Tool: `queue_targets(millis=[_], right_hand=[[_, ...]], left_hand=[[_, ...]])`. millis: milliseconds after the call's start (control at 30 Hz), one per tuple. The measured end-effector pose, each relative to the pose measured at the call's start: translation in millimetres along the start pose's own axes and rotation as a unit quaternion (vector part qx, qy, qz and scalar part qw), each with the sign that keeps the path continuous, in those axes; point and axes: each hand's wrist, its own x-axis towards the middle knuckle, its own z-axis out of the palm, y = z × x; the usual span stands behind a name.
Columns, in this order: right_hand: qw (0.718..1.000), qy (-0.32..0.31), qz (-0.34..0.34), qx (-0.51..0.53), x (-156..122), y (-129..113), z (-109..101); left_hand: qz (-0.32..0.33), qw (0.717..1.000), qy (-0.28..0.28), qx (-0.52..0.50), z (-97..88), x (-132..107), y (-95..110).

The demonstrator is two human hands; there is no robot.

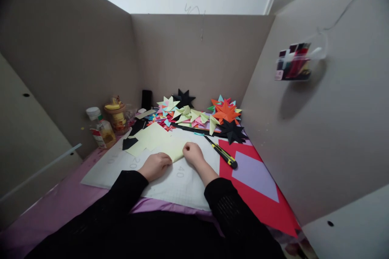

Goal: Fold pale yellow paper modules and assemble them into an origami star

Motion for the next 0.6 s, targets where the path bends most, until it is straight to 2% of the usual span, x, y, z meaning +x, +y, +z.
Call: queue_targets(millis=[267, 433, 600], right_hand=[[0.996, 0.01, 0.032, -0.086, 3.8, -3.3, 10.4], [0.992, -0.001, 0.038, -0.122, 4.1, -4.2, 11.9], [0.984, -0.027, 0.051, -0.168, 4.2, -8.4, 11.2]], left_hand=[[-0.048, 0.998, 0.021, 0.025, 2.1, 0.6, 3.8], [-0.001, 0.996, 0.009, 0.083, -0.1, 2.3, 11.1], [0.008, 0.995, -0.003, 0.104, -3.4, 2.3, 14.7]])
